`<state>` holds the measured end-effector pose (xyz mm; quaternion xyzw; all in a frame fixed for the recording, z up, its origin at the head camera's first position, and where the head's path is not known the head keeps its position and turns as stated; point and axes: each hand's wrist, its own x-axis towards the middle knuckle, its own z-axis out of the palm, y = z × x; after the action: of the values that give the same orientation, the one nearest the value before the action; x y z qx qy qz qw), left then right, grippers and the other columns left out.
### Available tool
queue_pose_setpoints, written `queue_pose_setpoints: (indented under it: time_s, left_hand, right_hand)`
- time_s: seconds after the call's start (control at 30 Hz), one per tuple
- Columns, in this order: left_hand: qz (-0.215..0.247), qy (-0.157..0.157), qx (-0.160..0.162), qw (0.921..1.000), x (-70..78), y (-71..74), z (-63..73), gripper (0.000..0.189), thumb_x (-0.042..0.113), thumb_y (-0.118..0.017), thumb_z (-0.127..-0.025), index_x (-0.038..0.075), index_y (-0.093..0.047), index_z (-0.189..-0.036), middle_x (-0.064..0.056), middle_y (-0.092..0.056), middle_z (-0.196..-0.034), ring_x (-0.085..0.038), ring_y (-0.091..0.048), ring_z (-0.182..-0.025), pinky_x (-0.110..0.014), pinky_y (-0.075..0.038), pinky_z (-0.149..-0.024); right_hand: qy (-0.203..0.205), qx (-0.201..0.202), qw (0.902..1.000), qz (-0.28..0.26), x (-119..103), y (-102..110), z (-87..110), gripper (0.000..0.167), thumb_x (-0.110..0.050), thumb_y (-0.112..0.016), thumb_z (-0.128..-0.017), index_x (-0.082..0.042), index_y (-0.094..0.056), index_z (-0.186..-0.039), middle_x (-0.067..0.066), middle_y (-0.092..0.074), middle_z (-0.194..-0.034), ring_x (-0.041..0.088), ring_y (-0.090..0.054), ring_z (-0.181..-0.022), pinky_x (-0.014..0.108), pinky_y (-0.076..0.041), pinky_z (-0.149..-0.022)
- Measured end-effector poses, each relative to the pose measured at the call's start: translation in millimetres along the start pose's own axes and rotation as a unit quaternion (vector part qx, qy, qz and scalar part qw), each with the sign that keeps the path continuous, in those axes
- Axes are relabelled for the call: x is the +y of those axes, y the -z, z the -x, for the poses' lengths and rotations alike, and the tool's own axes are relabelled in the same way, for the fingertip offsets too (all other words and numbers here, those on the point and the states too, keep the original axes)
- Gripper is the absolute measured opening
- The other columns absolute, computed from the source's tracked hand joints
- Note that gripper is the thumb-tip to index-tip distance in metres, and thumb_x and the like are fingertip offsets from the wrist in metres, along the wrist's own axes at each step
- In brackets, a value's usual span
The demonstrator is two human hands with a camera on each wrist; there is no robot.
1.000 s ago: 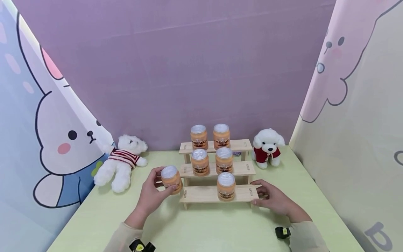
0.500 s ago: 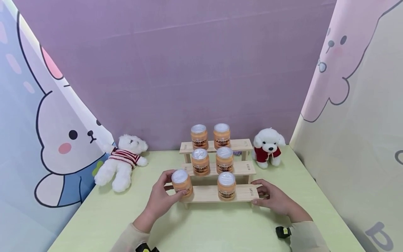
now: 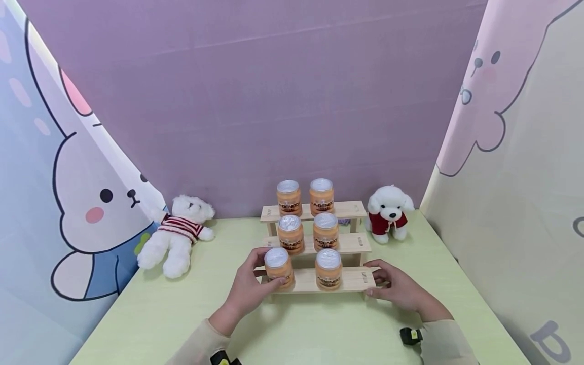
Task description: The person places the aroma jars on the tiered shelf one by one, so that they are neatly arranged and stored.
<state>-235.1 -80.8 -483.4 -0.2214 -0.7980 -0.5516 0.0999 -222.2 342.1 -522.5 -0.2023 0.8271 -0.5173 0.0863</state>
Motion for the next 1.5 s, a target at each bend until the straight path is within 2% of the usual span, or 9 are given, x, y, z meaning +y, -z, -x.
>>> queue_pose_setpoints:
  time_s: [0.23, 0.43, 0.83, 0.97, 1.23, 1.5]
  left_hand:
    - [0.011, -0.006, -0.019, 0.9997, -3.2, -12.3, -2.7, 0.069, 0.021, -0.094, -0.08, 0.021, -0.055, -0.137, 0.004, -0.064, -0.124, -0.018, -0.062, -0.111, -0.039, -0.061, -0.087]
    - [0.021, -0.004, -0.029, 0.9994, -3.3, -19.3, -2.5, 0.069, 0.019, -0.093, -0.081, 0.019, -0.054, -0.138, 0.001, -0.064, -0.124, -0.021, -0.063, -0.109, -0.041, -0.061, -0.087]
    - [0.004, -0.006, -0.018, 0.9998, -1.9, -29.6, -1.9, 0.071, 0.021, -0.094, -0.08, 0.019, -0.054, -0.139, 0.003, -0.064, -0.125, -0.017, -0.063, -0.11, -0.036, -0.06, -0.088]
    - [0.0, -0.004, -0.023, 0.9997, -1.1, -30.3, 0.0, 0.072, 0.021, -0.092, -0.082, 0.018, -0.052, -0.141, 0.003, -0.063, -0.127, -0.016, -0.062, -0.112, -0.036, -0.06, -0.09]
    - [0.011, -0.012, -0.027, 0.9995, -7.0, -26.7, 5.6, 0.076, 0.005, -0.091, -0.078, 0.014, -0.051, -0.143, 0.0, -0.063, -0.13, -0.019, -0.064, -0.114, -0.037, -0.059, -0.095]
    - [0.008, -0.013, -0.02, 0.9997, -10.8, -29.8, 5.8, 0.075, 0.008, -0.092, -0.078, 0.016, -0.051, -0.141, 0.001, -0.063, -0.13, -0.018, -0.064, -0.114, -0.035, -0.059, -0.094]
  right_hand:
    - [-0.008, 0.002, 1.0, 0.001, -1.9, 0.4, -1.1, 0.066, -0.014, -0.079, -0.095, 0.0, -0.043, -0.149, 0.019, -0.07, -0.12, 0.028, -0.069, -0.099, 0.031, -0.058, -0.077]
    - [-0.002, 0.001, 1.0, -0.002, 0.7, 0.0, -0.1, 0.066, -0.013, -0.079, -0.095, 0.001, -0.043, -0.149, 0.02, -0.07, -0.12, 0.028, -0.07, -0.098, 0.032, -0.059, -0.076]
    - [-0.004, -0.001, 1.0, -0.007, 2.5, 0.7, -0.2, 0.067, -0.014, -0.079, -0.095, 0.0, -0.042, -0.15, 0.02, -0.07, -0.12, 0.028, -0.07, -0.099, 0.032, -0.059, -0.078]
    - [-0.007, -0.002, 0.9999, -0.009, 2.0, 1.3, -0.3, 0.068, -0.014, -0.079, -0.095, 0.0, -0.042, -0.151, 0.02, -0.07, -0.121, 0.029, -0.07, -0.1, 0.032, -0.059, -0.078]
    - [-0.005, -0.006, 0.9998, -0.016, 1.6, 0.7, -0.2, 0.067, -0.012, -0.078, -0.095, 0.0, -0.042, -0.15, 0.02, -0.07, -0.12, 0.028, -0.069, -0.098, 0.032, -0.059, -0.076]
    - [-0.007, -0.001, 1.0, -0.007, 0.9, -0.1, 0.3, 0.067, -0.015, -0.079, -0.095, 0.0, -0.043, -0.15, 0.019, -0.071, -0.119, 0.027, -0.07, -0.099, 0.032, -0.059, -0.077]
